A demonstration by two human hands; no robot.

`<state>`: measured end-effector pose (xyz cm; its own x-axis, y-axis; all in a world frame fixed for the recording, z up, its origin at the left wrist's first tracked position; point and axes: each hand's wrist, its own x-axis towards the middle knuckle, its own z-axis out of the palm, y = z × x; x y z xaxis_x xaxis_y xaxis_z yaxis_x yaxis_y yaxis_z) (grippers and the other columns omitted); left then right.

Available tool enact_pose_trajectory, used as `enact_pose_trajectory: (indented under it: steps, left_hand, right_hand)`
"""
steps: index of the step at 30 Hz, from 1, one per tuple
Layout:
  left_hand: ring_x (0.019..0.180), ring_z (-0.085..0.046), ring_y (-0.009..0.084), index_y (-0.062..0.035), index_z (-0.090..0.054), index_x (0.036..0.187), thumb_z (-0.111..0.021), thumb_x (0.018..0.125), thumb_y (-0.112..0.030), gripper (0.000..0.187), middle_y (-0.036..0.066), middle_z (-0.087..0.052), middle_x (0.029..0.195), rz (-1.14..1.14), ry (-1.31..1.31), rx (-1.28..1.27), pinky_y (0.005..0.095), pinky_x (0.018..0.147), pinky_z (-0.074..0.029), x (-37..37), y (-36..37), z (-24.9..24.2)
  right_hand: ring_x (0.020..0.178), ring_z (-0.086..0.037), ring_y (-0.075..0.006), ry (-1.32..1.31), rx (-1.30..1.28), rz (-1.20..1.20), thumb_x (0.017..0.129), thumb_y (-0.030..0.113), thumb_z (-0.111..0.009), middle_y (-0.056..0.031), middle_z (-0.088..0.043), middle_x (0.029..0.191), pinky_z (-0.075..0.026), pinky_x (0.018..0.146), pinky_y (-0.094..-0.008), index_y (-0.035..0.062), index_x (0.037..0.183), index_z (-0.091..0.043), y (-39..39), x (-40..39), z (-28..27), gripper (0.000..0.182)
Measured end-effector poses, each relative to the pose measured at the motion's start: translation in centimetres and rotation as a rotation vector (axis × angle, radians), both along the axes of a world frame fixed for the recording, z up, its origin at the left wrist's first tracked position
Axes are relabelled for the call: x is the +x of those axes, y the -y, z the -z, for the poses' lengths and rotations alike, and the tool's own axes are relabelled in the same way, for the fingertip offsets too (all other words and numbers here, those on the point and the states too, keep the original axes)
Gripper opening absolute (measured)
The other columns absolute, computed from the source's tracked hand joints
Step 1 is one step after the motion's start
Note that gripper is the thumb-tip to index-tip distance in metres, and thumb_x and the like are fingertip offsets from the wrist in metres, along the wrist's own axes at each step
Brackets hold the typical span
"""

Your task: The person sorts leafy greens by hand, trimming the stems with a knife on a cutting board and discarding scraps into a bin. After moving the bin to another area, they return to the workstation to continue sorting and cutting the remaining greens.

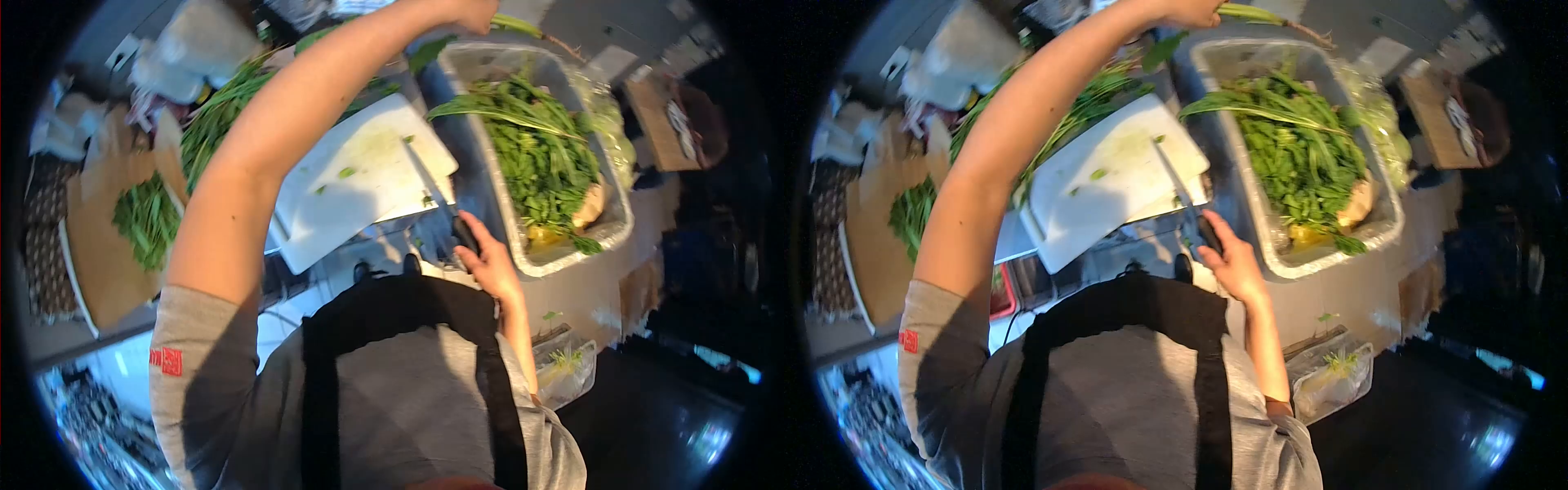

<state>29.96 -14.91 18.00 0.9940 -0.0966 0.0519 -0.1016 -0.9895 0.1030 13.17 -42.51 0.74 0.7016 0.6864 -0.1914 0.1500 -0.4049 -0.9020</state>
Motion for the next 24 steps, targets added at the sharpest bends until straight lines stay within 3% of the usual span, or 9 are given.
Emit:
enact_pose_trajectory:
  steps: [2, 5, 7, 9, 11, 17, 18, 21, 24]
  left_hand:
    - [0.089, -0.059, 0.0337, 0.0006, -0.060, 0.093, -0.057, 0.070, -0.019, 0.030, 0.022, -0.061, 0.091, 0.057, 0.007, 0.111, 0.0413, 0.075, -0.047, -1.2, -3.9, 0.8]
    - [0.076, -0.060, 0.0308, 0.0000, -0.058, 0.093, -0.056, 0.077, -0.019, 0.025, 0.017, -0.062, 0.082, 0.066, -0.203, 0.066, 0.0381, 0.069, -0.048, -6.6, -8.0, 1.0]
    - [0.069, -0.060, 0.0179, -0.0034, -0.057, 0.093, -0.062, 0.078, -0.026, 0.027, 0.009, -0.060, 0.074, -0.054, -0.287, -0.100, 0.0330, 0.065, -0.046, -9.5, -10.6, 2.6]
    - [0.057, -0.054, 0.0116, -0.0042, -0.057, 0.089, -0.057, 0.082, -0.022, 0.019, 0.004, -0.056, 0.061, -0.147, -0.268, -0.243, 0.0289, 0.058, -0.042, -12.9, -12.3, 4.3]
    - [0.056, -0.051, 0.0105, -0.0045, -0.057, 0.087, -0.056, 0.083, -0.023, 0.019, 0.003, -0.055, 0.062, -0.186, -0.380, -0.351, 0.0283, 0.056, -0.040, -15.5, -13.7, 6.0]
    - [0.064, -0.045, 0.0078, -0.0024, -0.056, 0.086, -0.057, 0.084, -0.022, 0.020, -0.001, -0.052, 0.067, -0.242, -0.553, -0.915, 0.0242, 0.057, -0.037, -20.7, -14.0, 17.1]
    - [0.070, -0.049, 0.0085, 0.0000, -0.058, 0.095, -0.058, 0.083, -0.020, 0.023, 0.001, -0.057, 0.074, -0.205, -0.559, -0.824, 0.0240, 0.062, -0.040, -20.8, -14.6, 19.5]
    - [0.077, -0.052, 0.0098, 0.0018, -0.057, 0.107, -0.058, 0.083, -0.017, 0.030, 0.004, -0.061, 0.084, -0.463, -0.272, -1.071, 0.0245, 0.069, -0.043, -22.3, -14.8, 21.8]
    - [0.080, -0.056, 0.0112, 0.0031, -0.059, 0.107, -0.057, 0.082, -0.010, 0.028, 0.008, -0.064, 0.090, -0.506, -0.153, -1.068, 0.0241, 0.072, -0.045, -23.0, -16.4, 20.6]
  right_hand:
    - [0.101, -0.058, -0.0244, -0.114, -0.056, -0.080, 0.077, 0.007, -0.061, -0.0176, -0.057, 0.112, -0.043, 0.084, -0.0296, 0.0120, 0.128, -0.041, -0.5, 0.4, -1.3, 0.055]
    - [0.106, -0.055, -0.0258, -0.049, 0.017, -0.339, 0.076, 0.008, -0.062, -0.0148, -0.056, 0.115, -0.043, 0.086, -0.0311, 0.0121, 0.126, -0.043, -2.0, 1.0, -1.2, 0.054]
    - [0.110, -0.051, -0.0280, -0.001, 0.101, -0.519, 0.077, 0.009, -0.061, -0.0142, -0.053, 0.119, -0.042, 0.088, -0.0333, 0.0123, 0.126, -0.043, -4.2, 0.8, -0.7, 0.053]
    - [0.111, -0.050, -0.0290, 0.010, 0.075, -0.596, 0.078, 0.010, -0.061, -0.0134, -0.051, 0.121, -0.040, 0.090, -0.0337, 0.0139, 0.126, -0.043, -6.3, 0.6, 0.0, 0.052]
    - [0.110, -0.051, -0.0298, 0.023, 0.063, -0.626, 0.077, 0.010, -0.061, -0.0131, -0.052, 0.121, -0.041, 0.090, -0.0335, 0.0146, 0.126, -0.043, -7.6, 0.6, 1.0, 0.052]
    - [0.102, -0.055, -0.0325, 0.320, 0.008, -0.044, 0.080, 0.011, -0.059, -0.0219, -0.056, 0.110, -0.043, 0.085, -0.0345, 0.0145, 0.128, -0.042, -6.8, 3.9, 1.9, 0.051]
    - [0.100, -0.057, -0.0322, 0.212, -0.047, -0.004, 0.081, 0.011, -0.058, -0.0223, -0.057, 0.108, -0.044, 0.083, -0.0340, 0.0145, 0.128, -0.041, -6.2, 4.9, 1.8, 0.051]
    - [0.072, -0.058, -0.0205, 0.168, -0.125, 0.038, 0.083, 0.010, -0.054, -0.0152, -0.061, 0.087, -0.046, 0.067, -0.0298, 0.0143, 0.131, -0.037, -5.2, 5.9, -0.3, 0.051]
    - [0.050, -0.040, -0.0078, -0.048, -0.011, 0.090, 0.084, 0.005, -0.051, -0.0016, -0.048, 0.065, -0.036, 0.046, -0.0233, 0.0156, 0.133, -0.036, -4.9, 5.2, -2.8, 0.053]
